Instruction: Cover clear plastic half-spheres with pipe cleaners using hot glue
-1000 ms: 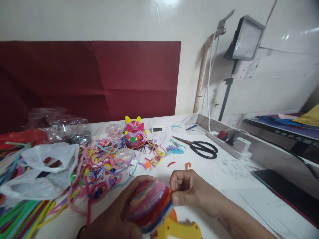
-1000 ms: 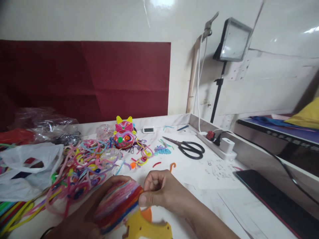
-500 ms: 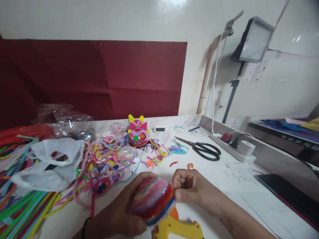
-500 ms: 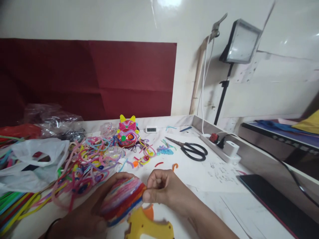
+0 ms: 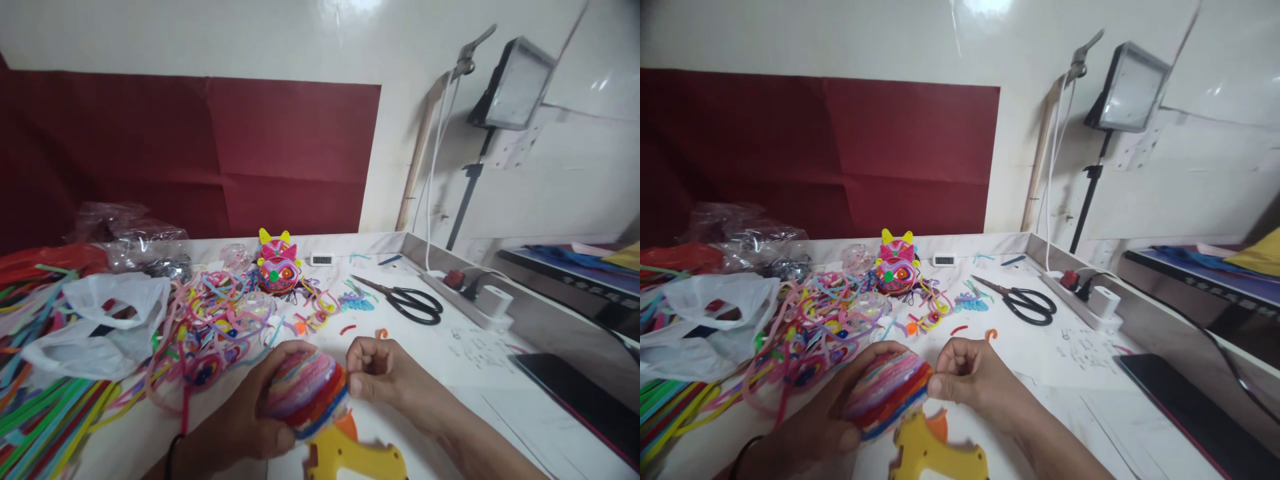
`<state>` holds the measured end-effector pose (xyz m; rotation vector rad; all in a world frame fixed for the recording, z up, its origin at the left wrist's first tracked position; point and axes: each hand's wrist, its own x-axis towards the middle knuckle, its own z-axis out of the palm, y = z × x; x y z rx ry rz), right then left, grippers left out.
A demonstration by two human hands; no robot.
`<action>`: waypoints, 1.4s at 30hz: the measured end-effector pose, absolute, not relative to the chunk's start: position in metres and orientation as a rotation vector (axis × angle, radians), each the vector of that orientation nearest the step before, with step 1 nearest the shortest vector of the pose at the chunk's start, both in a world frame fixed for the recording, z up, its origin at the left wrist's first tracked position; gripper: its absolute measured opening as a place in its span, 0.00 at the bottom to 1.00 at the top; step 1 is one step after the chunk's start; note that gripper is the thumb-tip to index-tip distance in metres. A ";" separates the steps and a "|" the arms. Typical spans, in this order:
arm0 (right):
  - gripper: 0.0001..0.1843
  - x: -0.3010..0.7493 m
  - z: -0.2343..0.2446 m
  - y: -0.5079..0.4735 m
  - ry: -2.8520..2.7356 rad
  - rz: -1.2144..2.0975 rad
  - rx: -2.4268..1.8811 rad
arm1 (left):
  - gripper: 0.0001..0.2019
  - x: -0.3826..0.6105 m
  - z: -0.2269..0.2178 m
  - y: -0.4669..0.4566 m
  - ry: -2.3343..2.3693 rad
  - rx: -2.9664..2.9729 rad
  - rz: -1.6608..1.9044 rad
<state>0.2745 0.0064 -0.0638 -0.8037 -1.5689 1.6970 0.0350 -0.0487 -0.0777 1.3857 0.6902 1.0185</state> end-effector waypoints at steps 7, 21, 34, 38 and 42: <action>0.27 0.274 -0.057 0.005 -1.554 1.662 -0.832 | 0.33 0.035 -0.073 -0.047 0.672 1.343 1.007; 0.21 0.279 -0.046 0.001 -1.781 1.237 -0.894 | 0.33 0.040 -0.068 -0.050 0.775 1.267 1.089; 0.23 0.291 -0.041 0.000 -1.751 0.964 -0.940 | 0.27 0.044 -0.064 -0.049 0.802 1.011 1.309; 0.18 0.295 -0.039 -0.001 -1.958 0.897 -1.065 | 0.33 0.046 -0.066 -0.048 0.819 0.856 1.376; 0.10 0.291 -0.044 -0.014 -2.375 0.838 -1.167 | 0.33 0.047 -0.064 -0.045 0.830 0.752 1.432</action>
